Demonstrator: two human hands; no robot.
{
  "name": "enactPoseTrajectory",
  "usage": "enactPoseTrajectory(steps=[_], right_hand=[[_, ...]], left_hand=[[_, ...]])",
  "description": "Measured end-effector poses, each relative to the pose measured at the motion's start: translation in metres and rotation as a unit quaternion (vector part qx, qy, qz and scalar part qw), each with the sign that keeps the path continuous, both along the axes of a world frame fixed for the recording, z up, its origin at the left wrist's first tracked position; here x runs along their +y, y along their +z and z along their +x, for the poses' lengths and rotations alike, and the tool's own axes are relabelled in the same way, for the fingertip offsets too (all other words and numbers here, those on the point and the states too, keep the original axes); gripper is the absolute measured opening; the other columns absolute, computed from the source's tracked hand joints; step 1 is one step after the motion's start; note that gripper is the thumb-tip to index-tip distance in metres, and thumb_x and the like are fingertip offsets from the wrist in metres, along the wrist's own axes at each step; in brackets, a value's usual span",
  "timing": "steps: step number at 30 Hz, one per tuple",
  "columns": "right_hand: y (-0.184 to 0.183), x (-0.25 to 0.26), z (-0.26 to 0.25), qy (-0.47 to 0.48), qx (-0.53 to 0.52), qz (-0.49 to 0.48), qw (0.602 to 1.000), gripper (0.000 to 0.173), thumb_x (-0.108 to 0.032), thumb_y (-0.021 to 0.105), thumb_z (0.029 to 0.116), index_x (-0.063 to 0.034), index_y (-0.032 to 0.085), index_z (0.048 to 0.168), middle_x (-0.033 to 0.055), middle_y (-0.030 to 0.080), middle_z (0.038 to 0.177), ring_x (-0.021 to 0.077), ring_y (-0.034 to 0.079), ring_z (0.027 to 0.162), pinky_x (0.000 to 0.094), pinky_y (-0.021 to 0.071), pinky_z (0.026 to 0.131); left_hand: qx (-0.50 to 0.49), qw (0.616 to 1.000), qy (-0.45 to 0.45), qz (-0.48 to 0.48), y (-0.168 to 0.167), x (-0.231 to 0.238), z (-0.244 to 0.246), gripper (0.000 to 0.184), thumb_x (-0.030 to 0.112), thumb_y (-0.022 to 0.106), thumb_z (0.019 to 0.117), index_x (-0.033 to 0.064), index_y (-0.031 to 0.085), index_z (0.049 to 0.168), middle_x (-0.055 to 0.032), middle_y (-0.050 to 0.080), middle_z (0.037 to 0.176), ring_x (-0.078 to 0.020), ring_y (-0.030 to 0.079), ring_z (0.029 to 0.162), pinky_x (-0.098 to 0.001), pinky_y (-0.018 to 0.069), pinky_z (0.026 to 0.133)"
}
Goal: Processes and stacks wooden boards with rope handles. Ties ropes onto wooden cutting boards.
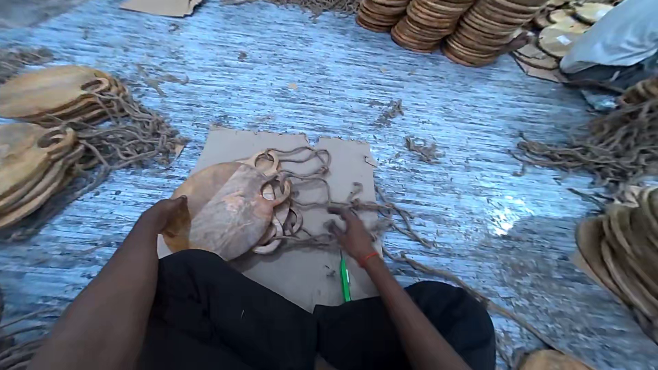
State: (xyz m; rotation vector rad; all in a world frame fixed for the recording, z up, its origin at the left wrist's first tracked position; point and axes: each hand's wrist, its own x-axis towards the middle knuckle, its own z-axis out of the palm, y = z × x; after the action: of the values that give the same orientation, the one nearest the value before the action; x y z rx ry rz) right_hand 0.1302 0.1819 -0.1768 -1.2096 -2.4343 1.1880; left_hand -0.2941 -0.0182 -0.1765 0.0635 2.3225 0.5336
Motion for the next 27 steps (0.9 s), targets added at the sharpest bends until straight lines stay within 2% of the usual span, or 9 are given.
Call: enactPoseTrajectory(steps=[5, 7, 9, 12, 16, 19, 22, 24, 27], right_hand=[[-0.007, 0.037, 0.099, -0.111, 0.002, 0.059, 0.992, 0.032, -0.012, 0.066, 0.1011, -0.0009, 0.064, 0.131, 0.0172, 0.07, 0.125, 0.0324, 0.069, 0.112, 0.0546, 0.0547, 0.098], [-0.013, 0.035, 0.109, -0.155, -0.021, 0.034, 0.987, 0.025, -0.008, 0.068, 0.0994, -0.0004, 0.068, 0.123, 0.0185, 0.072, 0.116, 0.0326, 0.071, 0.103, 0.0542, 0.0569, 0.093], [-0.016, 0.027, 0.103, -0.144, -0.053, 0.009, 0.988, 0.024, -0.006, 0.071, 0.0964, -0.0028, 0.071, 0.12, 0.0195, 0.072, 0.116, 0.0372, 0.069, 0.105, 0.0586, 0.0553, 0.091], [-0.018, 0.016, 0.082, -0.071, -0.094, 0.047, 0.992, 0.033, -0.005, 0.081, 0.0855, -0.0069, 0.074, 0.118, 0.0244, 0.065, 0.127, 0.0484, 0.059, 0.118, 0.0676, 0.048, 0.096], [-0.035, 0.024, 0.067, -0.019, -0.228, 0.075, 0.971, 0.035, -0.016, 0.086, 0.0803, -0.01, 0.076, 0.113, 0.0222, 0.062, 0.133, 0.048, 0.05, 0.13, 0.0678, 0.0398, 0.105], [-0.03, 0.025, 0.072, -0.039, -0.192, 0.133, 0.972, 0.024, -0.016, 0.083, 0.0822, -0.004, 0.076, 0.102, 0.0228, 0.065, 0.126, 0.0481, 0.05, 0.13, 0.0692, 0.0396, 0.106], [-0.014, 0.035, 0.081, -0.108, -0.085, 0.165, 0.977, 0.023, -0.016, 0.076, 0.0885, -0.0015, 0.073, 0.107, 0.0209, 0.07, 0.12, 0.0454, 0.055, 0.128, 0.0655, 0.0368, 0.112], [-0.003, 0.031, 0.092, -0.137, -0.025, 0.182, 0.973, 0.026, -0.015, 0.073, 0.0916, -0.0006, 0.068, 0.112, 0.0215, 0.069, 0.108, 0.0445, 0.063, 0.11, 0.0657, 0.0455, 0.101], [-0.001, 0.024, 0.108, -0.152, 0.024, 0.175, 0.972, 0.026, -0.015, 0.072, 0.0908, -0.0015, 0.061, 0.11, 0.0176, 0.066, 0.085, 0.0361, 0.065, 0.071, 0.0584, 0.053, 0.061]], left_hand=[[0.038, 0.999, -0.026, 0.002, -0.002, 0.011, -0.002, 0.066, 0.044, 0.051, 0.1073, -0.0145, 0.048, 0.137, -0.037, 0.055, 0.131, -0.0466, 0.057, 0.119, -0.0635, 0.0451, 0.099], [0.069, 0.996, -0.057, -0.001, 0.002, 0.019, -0.004, 0.071, 0.04, 0.057, 0.1057, -0.0117, 0.036, 0.148, -0.0383, 0.048, 0.141, -0.0499, 0.051, 0.13, -0.0653, 0.0412, 0.105], [0.126, 0.986, -0.113, -0.007, 0.011, 0.03, -0.004, 0.076, 0.038, 0.062, 0.1035, -0.0081, 0.029, 0.155, -0.0408, 0.043, 0.147, -0.0556, 0.043, 0.138, -0.0698, 0.0355, 0.11], [0.208, 0.947, -0.24, 0.042, 0.045, 0.058, 0.026, 0.067, 0.035, 0.064, 0.103, -0.0071, 0.041, 0.15, -0.0419, 0.048, 0.141, -0.0598, 0.047, 0.133, -0.0745, 0.0358, 0.108], [0.196, 0.872, -0.415, 0.167, 0.073, 0.083, 0.135, 0.052, 0.023, 0.065, 0.1025, -0.0009, 0.049, 0.146, -0.0275, 0.059, 0.138, -0.0449, 0.057, 0.129, -0.0631, 0.0431, 0.109], [0.179, 0.773, -0.595, 0.13, 0.038, 0.084, 0.2, 0.054, 0.023, 0.08, 0.0892, 0.0093, 0.062, 0.138, -0.0181, 0.06, 0.139, -0.039, 0.055, 0.131, -0.0616, 0.0459, 0.106], [0.21, 0.656, -0.724, 0.04, -0.006, 0.083, 0.205, 0.071, 0.029, 0.089, 0.0759, 0.0151, 0.062, 0.14, -0.015, 0.053, 0.15, -0.0386, 0.042, 0.143, -0.0594, 0.0349, 0.116], [0.238, 0.621, -0.747, -0.004, -0.019, 0.081, 0.199, 0.079, 0.029, 0.091, 0.0714, 0.0177, 0.059, 0.143, -0.0135, 0.051, 0.152, -0.0369, 0.04, 0.146, -0.056, 0.0286, 0.12], [0.275, 0.631, -0.726, -0.004, -0.024, 0.083, 0.198, 0.078, 0.027, 0.09, 0.0719, 0.0147, 0.059, 0.142, -0.0116, 0.054, 0.149, -0.0345, 0.044, 0.143, -0.0536, 0.0301, 0.12]])
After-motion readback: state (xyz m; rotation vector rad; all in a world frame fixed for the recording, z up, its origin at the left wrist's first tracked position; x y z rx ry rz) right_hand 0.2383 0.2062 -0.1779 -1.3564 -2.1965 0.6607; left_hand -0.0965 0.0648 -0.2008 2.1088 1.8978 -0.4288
